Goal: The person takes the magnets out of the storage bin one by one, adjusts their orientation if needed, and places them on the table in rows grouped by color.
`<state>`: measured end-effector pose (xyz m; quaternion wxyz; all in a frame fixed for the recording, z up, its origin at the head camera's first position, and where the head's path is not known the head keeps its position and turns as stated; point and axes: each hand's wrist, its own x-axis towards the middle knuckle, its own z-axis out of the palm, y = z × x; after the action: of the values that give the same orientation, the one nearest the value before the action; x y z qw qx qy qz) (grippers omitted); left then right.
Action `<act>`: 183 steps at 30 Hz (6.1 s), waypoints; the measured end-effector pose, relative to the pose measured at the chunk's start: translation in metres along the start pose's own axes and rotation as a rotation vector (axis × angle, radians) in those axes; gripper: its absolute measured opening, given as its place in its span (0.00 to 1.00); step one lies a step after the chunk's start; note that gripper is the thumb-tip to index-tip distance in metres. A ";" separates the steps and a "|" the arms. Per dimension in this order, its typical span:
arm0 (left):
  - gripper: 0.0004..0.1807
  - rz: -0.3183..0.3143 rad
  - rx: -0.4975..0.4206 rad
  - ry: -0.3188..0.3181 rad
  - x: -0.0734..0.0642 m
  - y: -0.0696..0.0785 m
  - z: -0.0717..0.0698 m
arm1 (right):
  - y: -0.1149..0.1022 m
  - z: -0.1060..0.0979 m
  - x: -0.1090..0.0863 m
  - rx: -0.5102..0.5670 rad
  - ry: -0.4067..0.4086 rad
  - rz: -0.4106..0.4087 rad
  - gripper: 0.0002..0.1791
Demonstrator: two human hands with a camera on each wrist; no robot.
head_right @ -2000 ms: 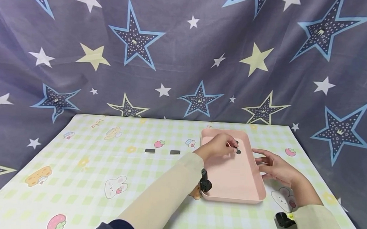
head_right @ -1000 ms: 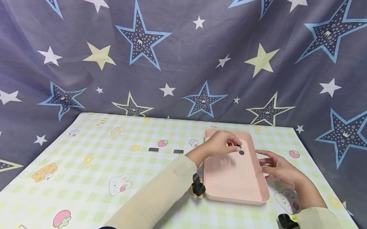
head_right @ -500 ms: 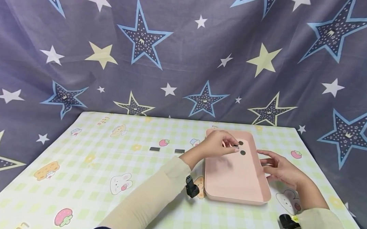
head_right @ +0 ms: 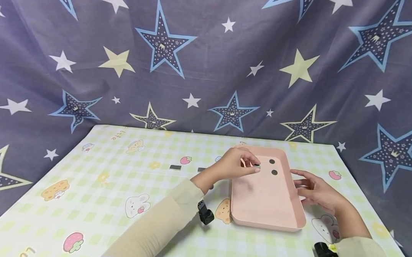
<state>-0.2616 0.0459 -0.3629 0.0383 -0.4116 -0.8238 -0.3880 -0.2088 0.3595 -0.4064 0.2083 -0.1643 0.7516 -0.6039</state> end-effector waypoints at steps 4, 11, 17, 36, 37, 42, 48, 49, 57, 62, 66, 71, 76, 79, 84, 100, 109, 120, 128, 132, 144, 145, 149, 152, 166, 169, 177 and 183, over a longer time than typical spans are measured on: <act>0.07 -0.001 -0.018 0.006 -0.007 0.000 -0.006 | 0.000 0.001 -0.001 0.000 0.005 -0.004 0.32; 0.08 -0.022 -0.017 0.030 -0.019 -0.005 -0.018 | 0.000 0.000 -0.003 -0.017 0.000 -0.029 0.33; 0.08 -0.033 -0.065 0.059 -0.030 -0.015 -0.026 | 0.001 0.000 -0.005 -0.009 -0.018 -0.076 0.32; 0.07 -0.092 -0.087 0.070 -0.067 -0.034 -0.039 | 0.007 0.004 -0.006 0.054 -0.027 -0.089 0.31; 0.07 -0.096 -0.087 0.070 -0.070 -0.034 -0.041 | 0.007 0.004 -0.006 0.058 -0.031 -0.089 0.31; 0.06 -0.115 -0.086 0.068 -0.080 -0.038 -0.048 | 0.007 0.005 -0.005 0.066 -0.041 -0.092 0.31; 0.06 -0.106 -0.096 0.071 -0.091 -0.042 -0.056 | 0.007 0.005 -0.003 0.074 -0.053 -0.095 0.32; 0.06 -0.092 -0.089 0.074 -0.093 -0.043 -0.057 | 0.007 0.005 -0.003 0.076 -0.055 -0.096 0.32; 0.07 -0.132 -0.122 0.063 -0.102 -0.043 -0.065 | 0.007 0.004 -0.004 0.076 -0.061 -0.105 0.32; 0.07 -0.154 -0.102 0.068 -0.107 -0.043 -0.069 | 0.007 0.004 -0.004 0.071 -0.049 -0.103 0.31; 0.07 -0.155 -0.104 0.074 -0.111 -0.046 -0.072 | 0.007 0.004 -0.005 0.066 -0.043 -0.102 0.31; 0.07 -0.162 -0.105 0.082 -0.116 -0.050 -0.075 | 0.007 0.004 -0.006 0.074 -0.055 -0.105 0.31; 0.07 -0.174 -0.095 0.066 -0.119 -0.056 -0.076 | 0.007 0.004 -0.006 0.065 -0.053 -0.102 0.32; 0.07 -0.187 -0.075 0.051 -0.121 -0.059 -0.078 | 0.007 0.004 -0.005 0.055 -0.047 -0.102 0.32; 0.06 -0.188 -0.013 0.002 -0.122 -0.063 -0.080 | 0.007 0.004 -0.004 0.062 -0.050 -0.112 0.32; 0.05 -0.169 0.102 -0.132 -0.127 -0.072 -0.079 | 0.008 0.005 -0.005 0.041 -0.043 -0.101 0.32; 0.05 -0.199 0.084 -0.205 -0.130 -0.075 -0.079 | 0.008 0.005 -0.005 0.043 -0.045 -0.099 0.32; 0.07 -0.220 0.127 -0.233 -0.130 -0.074 -0.079 | 0.008 0.005 -0.006 0.042 -0.041 -0.097 0.32; 0.08 -0.233 0.130 -0.246 -0.131 -0.073 -0.079 | 0.010 0.003 -0.006 0.073 -0.077 -0.123 0.32; 0.09 -0.228 0.125 -0.238 -0.131 -0.073 -0.079 | 0.010 0.002 -0.006 0.070 -0.087 -0.136 0.32; 0.08 -0.230 0.128 -0.244 -0.130 -0.070 -0.081 | 0.010 0.000 -0.004 0.084 -0.090 -0.137 0.33; 0.09 -0.232 0.127 -0.244 -0.130 -0.070 -0.081 | 0.011 0.000 -0.004 0.086 -0.090 -0.134 0.33; 0.09 -0.231 0.134 -0.240 -0.129 -0.068 -0.081 | 0.010 -0.001 -0.005 0.095 -0.091 -0.130 0.33; 0.09 -0.228 0.132 -0.232 -0.128 -0.065 -0.082 | 0.010 0.000 -0.005 0.101 -0.093 -0.129 0.33; 0.09 -0.206 0.030 -0.162 -0.124 -0.052 -0.081 | 0.007 0.002 -0.005 0.036 -0.036 -0.098 0.32; 0.09 -0.192 0.018 -0.134 -0.123 -0.050 -0.079 | 0.007 0.003 -0.005 0.021 -0.028 -0.104 0.32; 0.09 -0.131 0.007 -0.083 -0.120 -0.044 -0.075 | 0.008 0.000 -0.005 0.022 -0.039 -0.107 0.32; 0.12 -0.110 -0.050 -0.043 -0.119 -0.041 -0.071 | 0.008 0.000 -0.005 0.027 -0.039 -0.105 0.32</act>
<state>-0.2303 -0.0937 -0.3842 -0.0111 -0.3747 -0.8357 -0.4012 -0.2039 0.3637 -0.4139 0.1933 -0.2125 0.7295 -0.6207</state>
